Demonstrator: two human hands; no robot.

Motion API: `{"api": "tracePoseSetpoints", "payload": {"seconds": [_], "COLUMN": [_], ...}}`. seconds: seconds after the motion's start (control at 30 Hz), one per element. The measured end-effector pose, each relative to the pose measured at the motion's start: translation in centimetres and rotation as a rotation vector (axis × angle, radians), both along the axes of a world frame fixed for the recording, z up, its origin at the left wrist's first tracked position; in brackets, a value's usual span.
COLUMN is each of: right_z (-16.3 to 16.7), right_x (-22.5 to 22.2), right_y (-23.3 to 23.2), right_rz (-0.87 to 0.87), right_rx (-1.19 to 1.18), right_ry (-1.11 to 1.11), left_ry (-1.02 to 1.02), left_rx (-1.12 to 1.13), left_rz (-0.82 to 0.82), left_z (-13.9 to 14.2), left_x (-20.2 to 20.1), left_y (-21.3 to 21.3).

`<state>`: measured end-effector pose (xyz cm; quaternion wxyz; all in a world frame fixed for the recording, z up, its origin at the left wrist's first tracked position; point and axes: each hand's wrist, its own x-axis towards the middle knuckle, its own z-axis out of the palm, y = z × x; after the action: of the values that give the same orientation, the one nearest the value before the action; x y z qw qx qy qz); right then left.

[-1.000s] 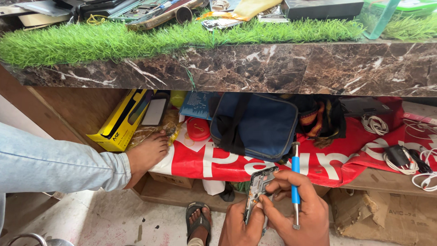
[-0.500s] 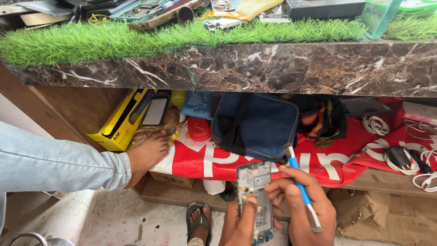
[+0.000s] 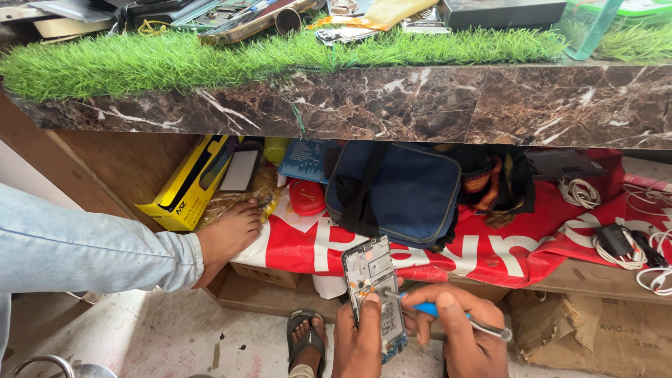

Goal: The person repairs a disassembled smartphone, holding the open phone in one hand and using a blue-handled screwdriver to work on its internal components. They flip the phone over to work on the screen side, then continue prying and adjusting parts inside the phone body.

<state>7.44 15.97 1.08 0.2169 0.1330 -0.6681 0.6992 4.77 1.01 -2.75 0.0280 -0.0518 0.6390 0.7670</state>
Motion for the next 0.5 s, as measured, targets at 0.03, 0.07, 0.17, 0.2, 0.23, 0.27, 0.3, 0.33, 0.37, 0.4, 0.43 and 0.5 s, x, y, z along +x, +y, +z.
{"api": "tracePoseSetpoints", "payload": {"seconds": [0.03, 0.07, 0.17, 0.2, 0.23, 0.27, 0.3, 0.33, 0.37, 0.4, 0.43, 0.5], "right_z": [-0.2, -0.4, -0.6, -0.6, -0.5, -0.4, -0.2, -0.1, 0.1, 0.2, 0.3, 0.4], "right_x": [0.0, -0.1, -0.2, -0.1, 0.0, 0.1, 0.2, 0.4, 0.5, 0.5, 0.6, 0.5], "right_y": [0.1, 0.1, 0.1, 0.1, 0.2, 0.2, 0.3, 0.3, 0.4, 0.5, 0.5, 0.5], "right_rz": [-0.026, -0.033, -0.055, -0.069, -0.084, -0.11, -0.136, -0.162, -0.153, -0.144, -0.136, -0.152], "right_rx": [-0.008, -0.015, -0.001, 0.03, 0.061, 0.107, 0.153, 0.198, 0.21, 0.221, 0.232, 0.212], "right_ry": [-0.065, -0.06, -0.059, -0.067, -0.077, -0.07, -0.062, -0.054, -0.049, -0.044, -0.039, -0.038], "left_ry": [0.011, 0.023, 0.133, 0.158, 0.182, 0.206, 0.222, 0.238, 0.253, 0.322, 0.392, 0.461], "left_rx": [0.023, 0.046, 0.068, -0.001, -0.07, -0.139, -0.204, -0.27, -0.335, -0.375, -0.416, -0.47], "left_rz": [-0.028, -0.056, -0.107, -0.104, -0.103, -0.1, -0.093, -0.086, -0.079, -0.06, -0.042, -0.032], "left_z": [0.1, 0.3, 1.2, 1.6, 2.0, 2.3, 2.6, 2.9, 3.1, 3.2, 3.4, 3.5], "left_x": [0.1, 0.1, 0.5, 0.6, 0.6, 0.7, 0.6, 0.6, 0.6, 0.6, 0.6, 0.7], "left_y": [0.1, 0.1, 0.1, 0.0, -0.1, -0.2, -0.2, -0.3, -0.4, -0.5, -0.6, -0.8]}}
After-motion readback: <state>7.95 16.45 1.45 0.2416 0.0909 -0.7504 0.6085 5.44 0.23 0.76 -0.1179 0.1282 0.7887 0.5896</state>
